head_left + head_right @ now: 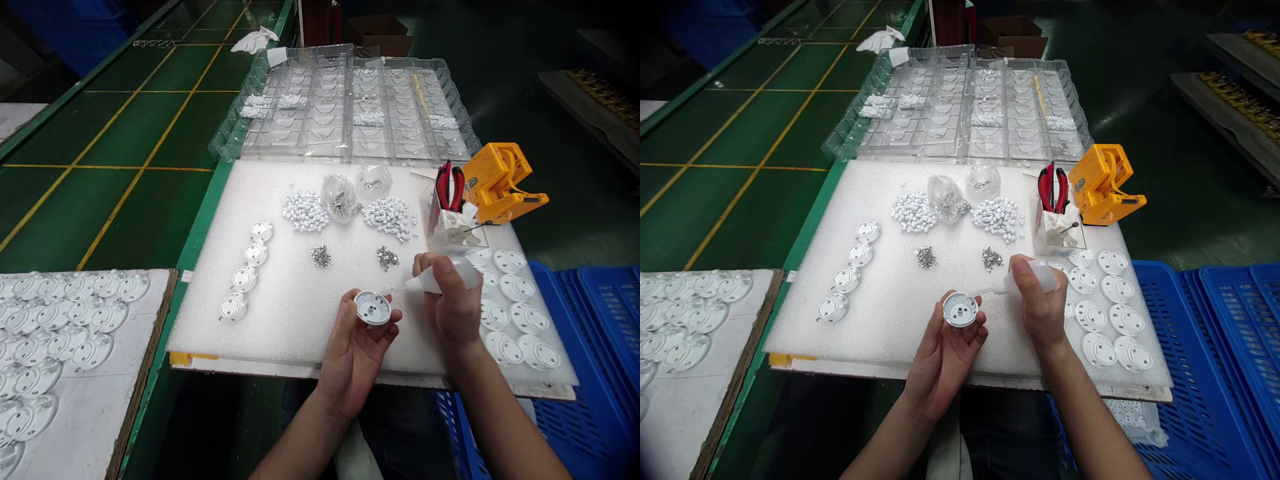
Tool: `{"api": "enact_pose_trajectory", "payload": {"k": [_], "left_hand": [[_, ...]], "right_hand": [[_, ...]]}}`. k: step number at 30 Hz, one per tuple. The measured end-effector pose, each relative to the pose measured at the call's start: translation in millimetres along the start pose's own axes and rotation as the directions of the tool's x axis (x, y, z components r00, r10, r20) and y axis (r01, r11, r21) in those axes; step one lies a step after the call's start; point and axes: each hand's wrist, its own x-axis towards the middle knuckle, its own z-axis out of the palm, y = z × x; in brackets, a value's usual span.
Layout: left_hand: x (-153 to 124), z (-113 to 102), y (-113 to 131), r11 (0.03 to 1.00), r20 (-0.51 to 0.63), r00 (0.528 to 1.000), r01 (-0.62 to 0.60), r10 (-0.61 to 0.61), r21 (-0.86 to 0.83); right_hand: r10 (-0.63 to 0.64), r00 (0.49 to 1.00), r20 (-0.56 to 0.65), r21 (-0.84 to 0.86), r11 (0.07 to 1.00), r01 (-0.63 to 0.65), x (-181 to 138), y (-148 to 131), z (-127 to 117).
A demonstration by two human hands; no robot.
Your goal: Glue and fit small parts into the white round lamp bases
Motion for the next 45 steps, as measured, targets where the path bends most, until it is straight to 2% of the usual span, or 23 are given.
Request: {"api": "enact_pose_trajectory", "payload": {"k": [4,9,19,29,45], "left_hand": [[0.3,0.4,0.2,1.0,-0.001,1.0,0.001,-0.001,-0.013],[-0.1,1.3,0.3,0.999,0.023,1.0,0.014,-0.013,-0.05],[0.0,-1.0,-1.2,0.999,0.036,0.999,0.007,-0.005,-0.044],[-1.3,2.5,-0.4,0.996,0.032,0.999,-0.003,0.006,-0.094],[-2.4,1.5,0.1,0.997,0.022,1.0,0.002,0.0,-0.082]], "right_hand": [[-0.025,1.0,0.009,-0.045,0.999,0.025,-1.4,4.5,-1.2],[-0.048,0.999,-0.001,-0.019,0.999,0.048,-4.1,4.3,-0.4],[-0.076,0.996,0.056,-0.014,0.997,0.077,-6.7,0.2,2.0],[-0.085,0.996,0.037,-0.017,0.996,0.086,-7.9,2.4,1.6],[-0.098,0.994,0.056,-0.026,0.995,0.099,-8.0,1.8,1.6]]}}
